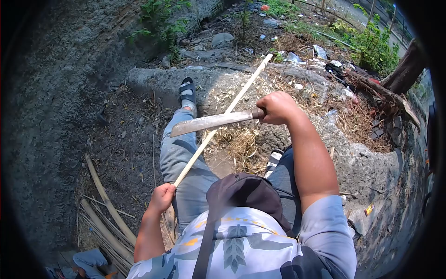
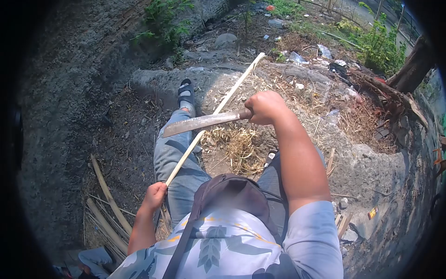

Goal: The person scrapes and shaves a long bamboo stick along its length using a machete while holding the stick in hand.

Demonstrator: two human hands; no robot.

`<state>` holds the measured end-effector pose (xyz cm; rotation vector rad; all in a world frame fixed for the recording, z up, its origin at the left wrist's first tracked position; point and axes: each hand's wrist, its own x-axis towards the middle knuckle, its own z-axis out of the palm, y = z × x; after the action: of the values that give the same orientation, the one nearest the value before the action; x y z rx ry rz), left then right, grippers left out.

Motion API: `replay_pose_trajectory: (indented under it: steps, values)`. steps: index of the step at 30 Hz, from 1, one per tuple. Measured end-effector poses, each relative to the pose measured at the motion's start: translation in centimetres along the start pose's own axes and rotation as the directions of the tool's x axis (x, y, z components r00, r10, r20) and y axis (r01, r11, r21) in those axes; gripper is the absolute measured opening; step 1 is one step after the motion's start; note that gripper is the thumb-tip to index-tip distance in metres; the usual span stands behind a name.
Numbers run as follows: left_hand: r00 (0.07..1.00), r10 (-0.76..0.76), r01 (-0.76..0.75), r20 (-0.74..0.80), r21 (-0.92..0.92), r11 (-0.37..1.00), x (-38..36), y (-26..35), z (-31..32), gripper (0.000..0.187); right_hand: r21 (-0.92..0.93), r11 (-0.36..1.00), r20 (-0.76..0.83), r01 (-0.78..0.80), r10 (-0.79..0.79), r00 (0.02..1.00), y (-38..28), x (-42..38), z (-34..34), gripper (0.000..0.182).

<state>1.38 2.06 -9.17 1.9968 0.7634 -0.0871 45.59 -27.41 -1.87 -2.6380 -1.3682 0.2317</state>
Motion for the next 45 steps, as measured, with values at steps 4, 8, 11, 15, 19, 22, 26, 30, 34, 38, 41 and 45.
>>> replay_pose_trajectory:
  steps: [4,8,11,15,19,22,26,30,34,38,41,45]
  values:
    - [0.997,0.061,-0.06,-0.041,0.027,0.998,-0.1,-0.2,0.3,0.041,0.189,0.924,0.014,-0.333,0.336,0.942,3.8,-0.6,-1.0,0.027]
    - [0.994,0.097,-0.089,-0.044,0.151,0.984,-0.2,2.2,0.4,0.041,0.34,0.746,-0.1,-0.573,0.634,0.767,8.2,-0.4,1.6,0.029]
    - [0.996,0.079,-0.076,-0.032,0.084,0.994,0.0,1.1,0.3,0.041,0.305,0.733,-0.082,-0.608,0.657,0.75,7.8,-0.5,1.4,0.028]
    - [0.994,0.104,-0.099,-0.035,0.111,0.989,-0.2,0.4,0.2,0.04,0.361,0.747,-0.085,-0.557,0.622,0.779,6.8,-0.3,0.7,0.029]
    - [0.994,0.1,-0.095,-0.039,0.102,0.99,0.1,-0.3,0.2,0.04,0.507,0.732,-0.044,-0.454,0.548,0.835,7.2,0.6,0.9,0.031]
    - [0.996,0.078,-0.076,-0.03,0.068,0.995,0.1,-0.5,0.1,0.04,0.661,0.632,0.06,-0.404,0.493,0.868,6.5,0.4,1.1,0.029]
    - [0.996,0.092,-0.091,-0.022,0.035,0.995,0.1,0.1,0.2,0.04,0.549,0.759,0.077,-0.35,0.371,0.925,5.9,0.3,1.4,0.028]
    - [0.997,0.08,-0.079,-0.019,0.049,0.996,0.1,-0.6,0.0,0.04,0.277,0.934,0.129,-0.224,0.195,0.972,1.8,-0.1,0.0,0.029]
    - [0.995,0.089,-0.084,-0.038,0.118,0.989,-0.2,1.0,0.2,0.04,0.142,0.985,0.082,-0.102,0.091,0.992,0.1,-0.5,-1.5,0.029]
    - [0.989,0.138,-0.135,-0.049,0.06,0.989,0.0,-0.6,0.3,0.039,0.264,0.912,-0.054,-0.313,0.338,0.94,5.9,-0.9,-0.1,0.033]
    - [0.994,0.103,-0.098,-0.034,0.129,0.987,-0.1,1.3,0.4,0.039,0.295,0.699,-0.182,-0.652,0.71,0.68,9.5,-0.5,1.8,0.031]
    - [1.0,0.026,-0.025,-0.017,0.063,0.998,-0.3,1.3,0.3,0.04,0.253,0.662,-0.065,-0.705,0.739,0.671,7.7,-0.5,1.1,0.037]
